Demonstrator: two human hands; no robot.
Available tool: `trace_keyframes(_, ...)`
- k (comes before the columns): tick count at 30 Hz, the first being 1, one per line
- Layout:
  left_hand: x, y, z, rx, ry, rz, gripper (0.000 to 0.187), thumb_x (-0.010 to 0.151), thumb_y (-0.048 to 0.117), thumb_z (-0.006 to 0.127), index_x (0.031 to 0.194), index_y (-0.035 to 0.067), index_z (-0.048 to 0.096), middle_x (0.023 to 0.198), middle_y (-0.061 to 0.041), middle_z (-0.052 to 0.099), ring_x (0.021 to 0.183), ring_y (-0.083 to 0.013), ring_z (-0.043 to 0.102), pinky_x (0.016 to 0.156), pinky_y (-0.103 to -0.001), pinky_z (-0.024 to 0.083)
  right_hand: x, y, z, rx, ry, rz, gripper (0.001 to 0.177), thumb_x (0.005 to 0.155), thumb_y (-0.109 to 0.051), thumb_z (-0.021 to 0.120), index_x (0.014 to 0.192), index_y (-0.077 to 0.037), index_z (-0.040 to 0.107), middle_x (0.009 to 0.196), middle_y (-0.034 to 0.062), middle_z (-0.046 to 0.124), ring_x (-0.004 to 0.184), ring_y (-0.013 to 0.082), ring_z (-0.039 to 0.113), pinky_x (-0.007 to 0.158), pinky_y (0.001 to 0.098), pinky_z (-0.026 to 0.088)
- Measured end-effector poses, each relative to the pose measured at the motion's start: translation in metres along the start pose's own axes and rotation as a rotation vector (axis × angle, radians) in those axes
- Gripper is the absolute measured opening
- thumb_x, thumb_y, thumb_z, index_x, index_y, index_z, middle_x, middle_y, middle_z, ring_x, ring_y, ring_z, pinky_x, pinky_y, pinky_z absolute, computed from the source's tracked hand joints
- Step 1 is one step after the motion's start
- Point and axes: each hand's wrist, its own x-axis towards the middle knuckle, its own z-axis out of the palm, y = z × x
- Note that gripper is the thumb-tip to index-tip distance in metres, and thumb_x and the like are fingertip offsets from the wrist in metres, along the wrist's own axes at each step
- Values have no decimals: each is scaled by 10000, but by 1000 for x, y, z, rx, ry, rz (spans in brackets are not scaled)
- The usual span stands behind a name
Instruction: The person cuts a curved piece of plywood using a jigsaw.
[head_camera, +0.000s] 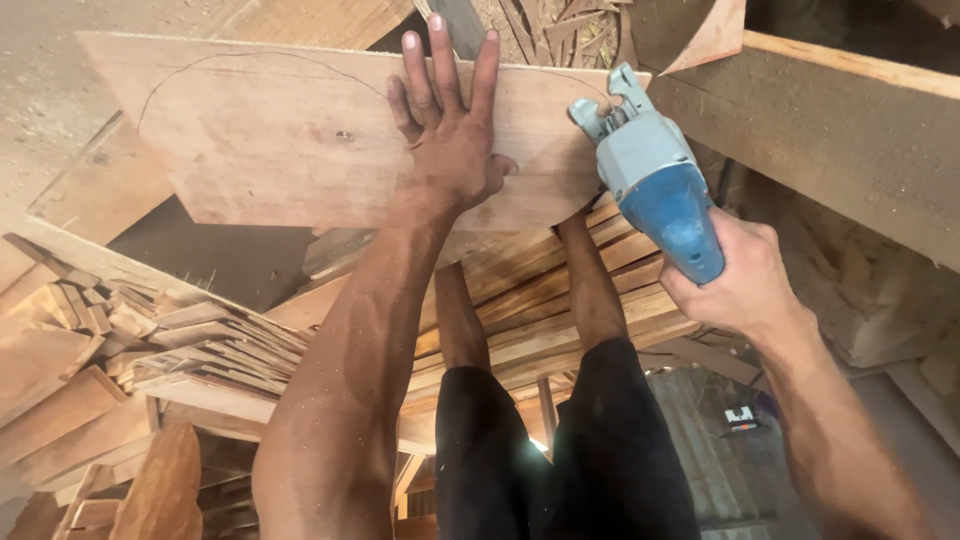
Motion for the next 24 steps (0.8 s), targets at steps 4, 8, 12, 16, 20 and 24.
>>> trace_keyframes(4,2,4,-2,-12,-3,-12,1410,623,361,991,1657,260,38,1634,-232,-254,1484,-472,-292,1206,-682,-123,5,1,-6,-9,-36,25,215,730,-82,722,886,-19,588,758,161,614,683,347,643,672,416,535)
trace_keyframes(8,3,5,-5,-31,-41,-42,1392,637,351,980,1657,269,36,1643,-235,-244,1492,-471,-291,1209,-673,-127,15,-2,-15,-50,-71,-44,229,710,-85,723,889,-20,595,794,158,642,718,358,666,691,418,549)
trace_keyframes(12,5,7,-8,-45,-65,-50,1375,653,351,970,1656,266,33,1645,-245,-236,1488,-480,-289,1197,-672,-137,24,-5,-23,-48,-126,-20,239,705,-97,726,896,-21,604,791,148,650,715,346,680,685,412,555)
trace_keyframes(16,4,3,-1,-27,-35,-35,1362,661,345,960,1662,259,40,1652,-250,-220,1492,-486,-279,1196,-667,-150,29,-6,-26,-118,-162,-53,266,682,-113,753,891,-19,617,795,159,665,730,366,687,691,426,563)
trace_keyframes(20,2,2,5,-23,36,3,1360,664,351,955,1669,244,45,1657,-250,-215,1502,-478,-277,1202,-664,-157,34,-8,-29,-149,-181,-77,299,669,-123,770,897,-13,611,802,164,666,740,376,688,693,434,566)
trace_keyframes(24,3,1,4,-31,34,6,1362,665,344,954,1675,240,45,1659,-247,-220,1503,-471,-282,1210,-657,-153,41,-8,-34,-158,-193,-127,270,679,-108,736,897,-16,606,791,153,659,722,367,687,686,432,568)
